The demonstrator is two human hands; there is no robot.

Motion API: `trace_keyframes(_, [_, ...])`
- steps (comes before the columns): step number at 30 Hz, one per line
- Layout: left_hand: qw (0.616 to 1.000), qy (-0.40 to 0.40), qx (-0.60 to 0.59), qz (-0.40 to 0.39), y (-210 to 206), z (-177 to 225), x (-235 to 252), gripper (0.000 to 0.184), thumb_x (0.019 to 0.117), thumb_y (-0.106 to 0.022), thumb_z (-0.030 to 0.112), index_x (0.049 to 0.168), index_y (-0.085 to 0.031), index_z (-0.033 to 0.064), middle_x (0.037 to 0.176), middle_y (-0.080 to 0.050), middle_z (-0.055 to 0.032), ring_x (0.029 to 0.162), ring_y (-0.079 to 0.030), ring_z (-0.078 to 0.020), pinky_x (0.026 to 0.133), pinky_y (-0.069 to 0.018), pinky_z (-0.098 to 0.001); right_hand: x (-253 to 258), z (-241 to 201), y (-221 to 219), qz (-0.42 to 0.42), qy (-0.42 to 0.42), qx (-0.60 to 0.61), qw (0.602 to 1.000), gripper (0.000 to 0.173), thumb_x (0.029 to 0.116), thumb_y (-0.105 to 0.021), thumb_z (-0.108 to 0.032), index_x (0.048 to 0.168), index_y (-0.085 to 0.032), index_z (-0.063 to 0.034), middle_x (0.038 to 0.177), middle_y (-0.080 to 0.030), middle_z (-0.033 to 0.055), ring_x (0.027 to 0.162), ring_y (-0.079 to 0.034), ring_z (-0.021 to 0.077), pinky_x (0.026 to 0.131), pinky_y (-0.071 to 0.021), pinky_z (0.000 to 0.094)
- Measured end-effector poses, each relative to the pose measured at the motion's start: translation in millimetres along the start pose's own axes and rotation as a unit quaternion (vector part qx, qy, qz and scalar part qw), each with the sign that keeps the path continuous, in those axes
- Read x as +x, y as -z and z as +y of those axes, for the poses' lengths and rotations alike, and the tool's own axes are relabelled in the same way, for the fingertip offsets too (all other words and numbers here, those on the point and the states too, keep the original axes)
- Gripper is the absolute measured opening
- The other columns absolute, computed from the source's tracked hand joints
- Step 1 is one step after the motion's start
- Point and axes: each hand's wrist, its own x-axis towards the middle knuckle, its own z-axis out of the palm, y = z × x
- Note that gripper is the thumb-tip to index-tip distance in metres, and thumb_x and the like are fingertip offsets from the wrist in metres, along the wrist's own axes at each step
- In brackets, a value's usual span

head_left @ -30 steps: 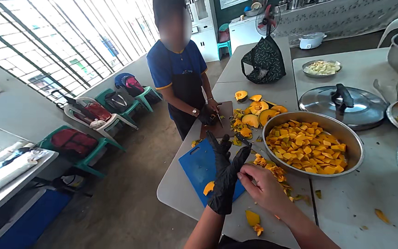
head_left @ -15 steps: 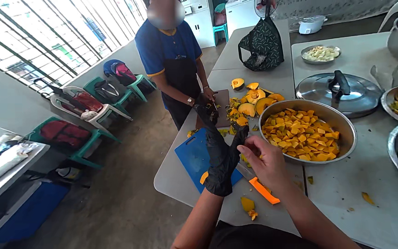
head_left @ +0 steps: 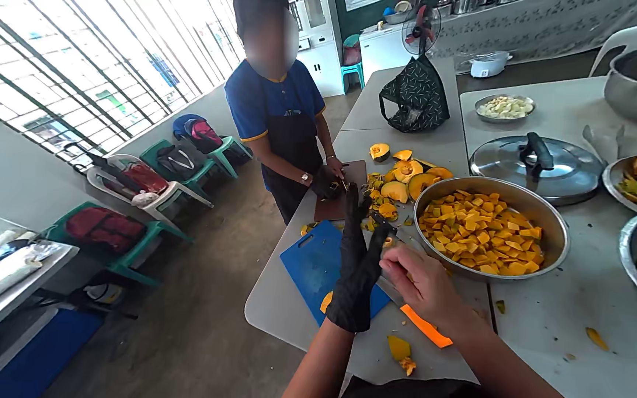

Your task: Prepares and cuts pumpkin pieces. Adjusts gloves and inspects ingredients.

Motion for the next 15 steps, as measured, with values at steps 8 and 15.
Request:
trace_keyframes(8, [0.778,0.139,-0.589,-0.171,28,6,-13,0.092,0.0928,-0.021,0.083,0.162,-0.031,0.0227,0.154,-0.048,-0.0086,0.132,-0.057,-0.0215,0.1,-0.054,-0.0375,-1,19,15,0.046,-0.372,0.391,0.841,0.03,0.1097,-0.035,-0.012,0.114,-0.064,-0.0045,0.081,-0.062,-0.0076,0.068,-0.061,0.0014,0.068,-0.0553,0.0181])
trace_keyframes(15, [0.72,0.225,-0.623,-0.206,18,19,-24,0.094,0.0887,-0.027,0.086,0.16,-0.037,0.0249,0.136,-0.062,-0.0075,0.107,-0.068,-0.0178,0.082,-0.0589,-0.0294,15,15,2,-0.01,-0.284,0.5,0.818,0.022,0.1014,-0.051,-0.005,0.107,-0.071,-0.0115,0.094,-0.073,-0.0106,0.085,-0.067,-0.0022,0.081,-0.0569,0.0183])
